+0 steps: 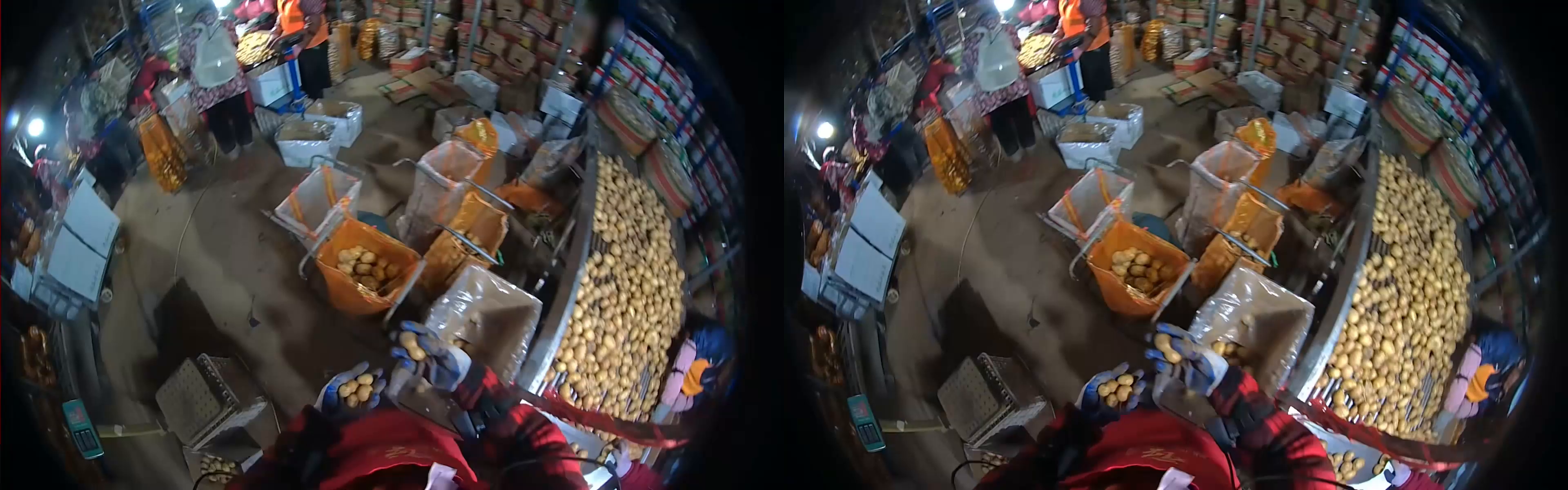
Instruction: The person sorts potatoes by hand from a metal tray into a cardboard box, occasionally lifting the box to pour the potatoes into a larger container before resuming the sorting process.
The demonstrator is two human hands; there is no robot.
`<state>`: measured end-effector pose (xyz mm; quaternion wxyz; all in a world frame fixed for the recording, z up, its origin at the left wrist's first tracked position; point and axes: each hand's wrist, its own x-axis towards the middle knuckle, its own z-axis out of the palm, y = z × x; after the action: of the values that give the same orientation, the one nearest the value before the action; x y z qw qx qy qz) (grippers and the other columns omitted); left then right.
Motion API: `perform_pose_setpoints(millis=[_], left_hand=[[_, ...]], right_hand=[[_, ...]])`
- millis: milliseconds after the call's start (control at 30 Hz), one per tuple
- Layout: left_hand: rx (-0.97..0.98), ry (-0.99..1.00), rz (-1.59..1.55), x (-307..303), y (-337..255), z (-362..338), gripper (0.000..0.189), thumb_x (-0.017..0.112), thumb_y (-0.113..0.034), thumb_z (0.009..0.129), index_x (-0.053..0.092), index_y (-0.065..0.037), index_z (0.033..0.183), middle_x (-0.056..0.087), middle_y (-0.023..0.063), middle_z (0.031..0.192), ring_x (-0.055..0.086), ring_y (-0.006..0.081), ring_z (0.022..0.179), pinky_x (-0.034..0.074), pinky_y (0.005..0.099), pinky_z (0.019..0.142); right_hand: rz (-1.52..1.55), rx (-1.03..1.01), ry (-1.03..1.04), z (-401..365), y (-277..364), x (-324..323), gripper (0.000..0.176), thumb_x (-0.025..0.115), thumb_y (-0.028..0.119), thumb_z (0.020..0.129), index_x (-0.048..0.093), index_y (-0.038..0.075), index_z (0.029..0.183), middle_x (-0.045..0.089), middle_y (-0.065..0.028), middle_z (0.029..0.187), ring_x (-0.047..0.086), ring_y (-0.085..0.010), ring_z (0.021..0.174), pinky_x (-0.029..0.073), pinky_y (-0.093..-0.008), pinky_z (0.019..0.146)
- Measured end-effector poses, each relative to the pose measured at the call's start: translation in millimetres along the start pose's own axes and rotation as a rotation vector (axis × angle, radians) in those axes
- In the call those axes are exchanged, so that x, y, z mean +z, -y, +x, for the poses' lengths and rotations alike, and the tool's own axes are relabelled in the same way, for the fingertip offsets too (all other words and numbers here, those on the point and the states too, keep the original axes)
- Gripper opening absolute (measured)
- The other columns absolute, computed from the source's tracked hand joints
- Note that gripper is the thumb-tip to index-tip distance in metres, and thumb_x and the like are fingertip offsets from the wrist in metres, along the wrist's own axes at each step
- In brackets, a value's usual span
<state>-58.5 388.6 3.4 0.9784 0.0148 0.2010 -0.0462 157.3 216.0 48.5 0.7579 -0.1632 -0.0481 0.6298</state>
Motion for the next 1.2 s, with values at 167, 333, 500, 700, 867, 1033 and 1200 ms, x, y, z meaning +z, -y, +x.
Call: perform_pose_setpoints(millis=[167, 333, 500, 700, 867, 1033, 1200], left_hand=[[0.037, 0.150, -0.152, -39.2, -60.4, -33.9, 0.024, 0.070, -0.023, 0.092, 0.065, -0.009, 0.110, 0.062, 0.0084, 0.123, 0.063, 0.0238, 0.100, 0.056, 0.0326, 0.086], [0.156, -0.006, -0.208, -37.5, -105.4, -30.3, 0.036, 0.069, -0.027, 0.091, 0.063, -0.010, 0.122, 0.063, 0.0092, 0.098, 0.059, 0.0196, 0.074, 0.054, 0.0263, 0.058], [0.336, 0.125, 0.051, -16.4, -197.8, 22.5, 0.047, 0.065, -0.016, 0.093, 0.054, -0.002, 0.136, 0.057, 0.0078, 0.113, 0.056, 0.0177, 0.109, 0.038, 0.0367, 0.117], [0.015, 0.196, -0.377, -20.6, -388.6, 152.8, 0.031, 0.058, 0.006, 0.087, 0.060, 0.005, 0.119, 0.062, 0.0111, 0.122, 0.059, 0.0195, 0.123, 0.052, 0.0241, 0.096], [0.418, -0.374, 0.156, 16.9, -477.9, 266.5, 0.036, 0.057, -0.016, 0.094, 0.057, 0.003, 0.125, 0.060, 0.0164, 0.123, 0.050, 0.0382, 0.132, 0.038, 0.0604, 0.116], [0.182, -0.393, 0.639, 16.5, -328.2, 261.8, 0.043, 0.053, -0.031, 0.101, 0.059, -0.008, 0.136, 0.059, 0.0144, 0.142, 0.054, 0.0315, 0.133, 0.044, 0.0509, 0.112], [0.002, -0.347, 0.680, 13.2, -170.8, 204.8, 0.054, 0.053, -0.039, 0.103, 0.050, -0.011, 0.148, 0.050, 0.0076, 0.153, 0.046, 0.0266, 0.142, 0.034, 0.0465, 0.120]], right_hand=[[0.182, -0.023, -0.195, 209.6, 18.5, 30.3, 0.032, 0.055, 0.024, 0.106, 0.058, 0.011, 0.134, 0.066, -0.0115, 0.125, 0.065, -0.0301, 0.113, 0.057, -0.0392, 0.097], [-0.345, -0.349, -0.504, 353.7, 4.6, -36.4, 0.024, 0.067, 0.020, 0.096, 0.065, 0.008, 0.116, 0.069, -0.0085, 0.095, 0.068, -0.0247, 0.082, 0.059, -0.0378, 0.070], [-1.138, -0.157, -0.195, 145.6, -73.2, -4.3, 0.038, 0.068, 0.011, 0.089, 0.066, 0.004, 0.126, 0.072, -0.0153, 0.112, 0.068, -0.0227, 0.102, 0.053, -0.0365, 0.095], [-0.917, 0.062, -0.873, -93.1, -126.2, -27.2, 0.037, 0.068, 0.007, 0.092, 0.065, 0.005, 0.130, 0.073, -0.0073, 0.114, 0.066, -0.0176, 0.100, 0.053, -0.0333, 0.091], [-0.791, 0.035, -1.243, -157.0, -153.7, 30.6, 0.035, 0.065, 0.013, 0.095, 0.066, 0.005, 0.129, 0.071, -0.0036, 0.107, 0.063, -0.0149, 0.097, 0.052, -0.0300, 0.087], [-0.454, -0.125, -1.241, -171.5, -200.2, 42.3, 0.039, 0.066, 0.017, 0.098, 0.062, 0.003, 0.135, 0.070, -0.0057, 0.116, 0.062, -0.0149, 0.107, 0.049, -0.0309, 0.095], [-0.873, -0.224, -1.482, -215.2, -192.5, 50.8, 0.042, 0.064, 0.015, 0.094, 0.060, 0.001, 0.133, 0.067, -0.0167, 0.122, 0.062, -0.0272, 0.116, 0.047, -0.0372, 0.102]])
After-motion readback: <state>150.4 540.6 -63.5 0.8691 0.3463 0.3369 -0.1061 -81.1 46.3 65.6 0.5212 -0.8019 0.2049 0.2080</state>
